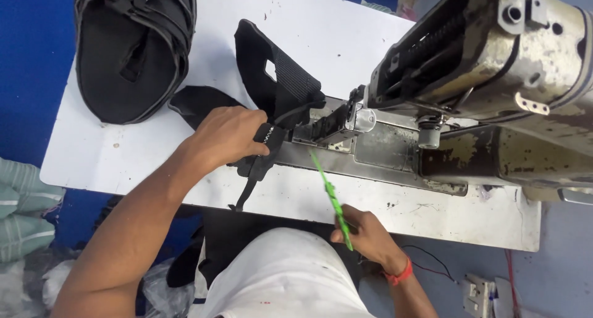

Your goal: The person operates a sewing machine to stitch straps onto black sandals. They guide the footwear under the needle, sew along the edges, and use green scissors to cut the thread after each section. The person repeats this process for multiple sandals, handling them one at a time.

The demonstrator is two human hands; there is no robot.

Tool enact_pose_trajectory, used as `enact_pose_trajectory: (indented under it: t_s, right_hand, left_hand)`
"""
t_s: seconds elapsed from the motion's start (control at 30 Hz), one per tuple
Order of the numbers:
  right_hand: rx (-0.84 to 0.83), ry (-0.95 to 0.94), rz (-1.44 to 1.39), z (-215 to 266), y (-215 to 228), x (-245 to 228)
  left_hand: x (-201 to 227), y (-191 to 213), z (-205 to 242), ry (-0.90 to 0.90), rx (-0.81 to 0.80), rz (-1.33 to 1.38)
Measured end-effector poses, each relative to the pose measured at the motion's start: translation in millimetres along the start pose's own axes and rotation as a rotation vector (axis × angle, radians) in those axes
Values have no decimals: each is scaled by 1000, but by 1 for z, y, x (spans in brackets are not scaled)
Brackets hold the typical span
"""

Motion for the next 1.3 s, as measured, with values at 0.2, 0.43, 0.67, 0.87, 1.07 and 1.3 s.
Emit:
enact_pose_trajectory:
  t_s: [0.2,0.43,0.67,0.87,1.07,1.3]
  right_hand:
    - [-65,85,124,-7,-16,-40]
    - [-186,109,-224,5,-15,-35]
    - [-108,37,-121,5,-1,-48]
    - [-34,-71,313,4,16,-59]
    - [82,71,646,9,22,-85]
    - [140,125,710,9,22,-97]
  left_hand:
    - [-2,-8,4,-103,146,85]
    - [5,-18,5,-160,183,96]
    - [0,-59,-8,-111,98,159]
    - [-1,-77,-9,-284,367,230]
    - [-14,-66,-17,-119,528,796]
    - [-14,-73,-13,-161,764,807]
Point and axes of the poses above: each hand's wrist, its own z-axis away from the middle knuckle, its own y-axis out of the back of the hand, x = y × z, the point moved 7 cm from there along -z, towards the middle knuckle, and after that the axes turned 1 degree about -x, right-handed, at the moved point
